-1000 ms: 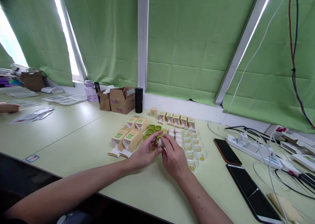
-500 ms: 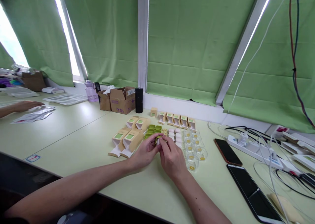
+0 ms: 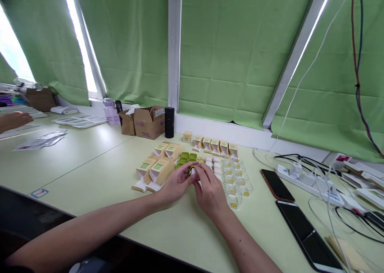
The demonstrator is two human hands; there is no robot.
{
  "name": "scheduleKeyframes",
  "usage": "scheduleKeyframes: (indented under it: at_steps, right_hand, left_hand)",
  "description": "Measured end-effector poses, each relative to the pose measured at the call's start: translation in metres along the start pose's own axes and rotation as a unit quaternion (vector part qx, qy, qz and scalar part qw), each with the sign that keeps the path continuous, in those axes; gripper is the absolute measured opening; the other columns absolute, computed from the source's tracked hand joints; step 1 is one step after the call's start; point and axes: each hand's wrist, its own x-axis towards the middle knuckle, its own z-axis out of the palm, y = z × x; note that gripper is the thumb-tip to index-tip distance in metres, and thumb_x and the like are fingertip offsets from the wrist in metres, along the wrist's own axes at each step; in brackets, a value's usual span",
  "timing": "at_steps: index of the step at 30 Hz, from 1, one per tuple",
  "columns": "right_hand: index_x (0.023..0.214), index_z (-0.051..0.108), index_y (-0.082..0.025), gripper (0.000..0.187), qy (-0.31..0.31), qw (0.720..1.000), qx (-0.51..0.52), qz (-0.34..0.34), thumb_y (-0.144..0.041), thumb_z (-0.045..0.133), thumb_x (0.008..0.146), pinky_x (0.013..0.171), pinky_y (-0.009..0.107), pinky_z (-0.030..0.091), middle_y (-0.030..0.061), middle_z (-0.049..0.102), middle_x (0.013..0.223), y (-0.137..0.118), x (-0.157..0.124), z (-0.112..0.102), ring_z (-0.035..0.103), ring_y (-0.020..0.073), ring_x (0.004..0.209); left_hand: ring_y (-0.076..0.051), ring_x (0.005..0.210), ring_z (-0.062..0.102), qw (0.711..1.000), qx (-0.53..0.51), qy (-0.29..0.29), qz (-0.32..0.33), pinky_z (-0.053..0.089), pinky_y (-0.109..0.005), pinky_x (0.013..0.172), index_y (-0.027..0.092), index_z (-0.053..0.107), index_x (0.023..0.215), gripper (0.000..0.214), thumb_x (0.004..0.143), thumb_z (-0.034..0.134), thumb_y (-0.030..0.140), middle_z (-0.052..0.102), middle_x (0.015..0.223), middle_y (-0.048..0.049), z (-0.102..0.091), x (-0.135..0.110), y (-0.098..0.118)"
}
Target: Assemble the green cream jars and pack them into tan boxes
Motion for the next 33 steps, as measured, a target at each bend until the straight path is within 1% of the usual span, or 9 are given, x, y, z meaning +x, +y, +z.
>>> scheduleKeyframes:
  at_steps: [3,9,17,21,24,26,29,31,33]
  right_hand:
    - [0.159,0.044,-0.023,0.06,0.0,0.999,0.031,0.019,-0.019,0.059,0.102,0.098,0.05,0.066,0.0182,0.067,0.14,0.002,0.0,0.0,0.067,0.0328,0.13]
    - [0.154,0.048,-0.025,0.054,-0.001,0.999,0.039,0.029,-0.019,0.059,0.102,0.099,0.054,0.064,0.0163,0.07,0.137,0.007,-0.003,0.002,0.068,0.0327,0.127]
    - [0.143,0.056,-0.023,0.039,0.001,0.996,0.066,0.059,-0.025,0.057,0.104,0.081,0.045,0.066,0.0162,0.072,0.128,0.005,-0.002,0.0,0.073,0.0283,0.103]
    - [0.14,0.058,-0.024,0.039,0.003,0.983,0.112,0.147,-0.032,0.063,0.102,0.074,0.041,0.065,0.0134,0.074,0.126,0.003,0.0,-0.004,0.071,0.0215,0.08]
    - [0.14,0.059,-0.026,0.041,0.005,0.951,0.201,0.237,-0.039,0.066,0.101,0.075,0.04,0.064,0.011,0.075,0.122,0.005,0.001,-0.007,0.071,0.0207,0.081]
    - [0.139,0.06,-0.026,0.043,0.007,0.921,0.263,0.288,-0.045,0.067,0.101,0.074,0.038,0.063,0.0088,0.076,0.113,0.007,0.001,-0.007,0.071,0.0212,0.082]
    - [0.133,0.065,-0.024,0.047,0.02,0.879,0.331,0.342,-0.054,0.072,0.097,0.068,0.035,0.059,0.0053,0.074,0.094,0.008,0.003,-0.005,0.068,0.0196,0.075]
    - [0.124,0.068,-0.021,0.049,0.023,0.856,0.366,0.366,-0.059,0.075,0.093,0.061,0.031,0.055,0.0027,0.072,0.081,0.007,0.005,-0.004,0.064,0.0176,0.066]
    - [0.115,0.071,-0.019,0.05,0.018,0.834,0.395,0.384,-0.063,0.077,0.091,0.054,0.028,0.049,0.0003,0.067,0.07,0.005,0.007,-0.003,0.059,0.0159,0.058]
  left_hand:
    - [-0.025,0.104,0.071,0.999,-0.04,-0.023,-0.003,0.06,-0.039,0.096,0.017,0.061,0.145,0.068,0.094,0.074,0.06,0.074,0.115,-0.0128,-0.003,0.003,0.003]
    - [-0.028,0.115,0.07,0.997,-0.065,-0.037,-0.013,0.059,-0.041,0.099,0.018,0.061,0.147,0.073,0.092,0.076,0.063,0.073,0.125,-0.0149,-0.008,0.005,0.002]
    - [-0.022,0.097,0.072,0.996,-0.065,-0.049,-0.032,0.06,-0.036,0.09,0.017,0.06,0.146,0.075,0.09,0.077,0.064,0.073,0.103,-0.0093,-0.009,0.005,0.006]
    - [-0.023,0.091,0.074,0.997,-0.019,-0.064,-0.031,0.06,-0.036,0.082,0.018,0.052,0.149,0.071,0.097,0.069,0.063,0.074,0.111,-0.0131,-0.015,0.004,0.012]
    - [-0.024,0.096,0.072,0.994,0.1,-0.028,0.032,0.061,-0.038,0.083,0.018,0.053,0.145,0.052,0.105,0.061,0.05,0.073,0.118,-0.0156,-0.023,0.002,0.015]
    - [-0.026,0.104,0.07,0.971,0.213,0.0,0.112,0.061,-0.043,0.091,0.019,0.054,0.143,0.042,0.105,0.06,0.036,0.069,0.125,-0.0163,-0.027,0.001,0.017]
    - [-0.03,0.126,0.063,0.908,0.351,-0.001,0.23,0.056,-0.051,0.107,0.022,0.051,0.148,0.05,0.1,0.061,0.018,0.061,0.139,-0.0172,-0.03,0.0,0.018]
    - [-0.033,0.14,0.054,0.867,0.413,-0.02,0.28,0.052,-0.054,0.115,0.024,0.049,0.152,0.057,0.097,0.06,0.011,0.055,0.147,-0.0175,-0.029,-0.001,0.017]
    - [-0.033,0.143,0.051,0.832,0.458,-0.038,0.31,0.051,-0.055,0.116,0.026,0.048,0.155,0.061,0.097,0.059,0.007,0.053,0.149,-0.0171,-0.027,-0.002,0.017]
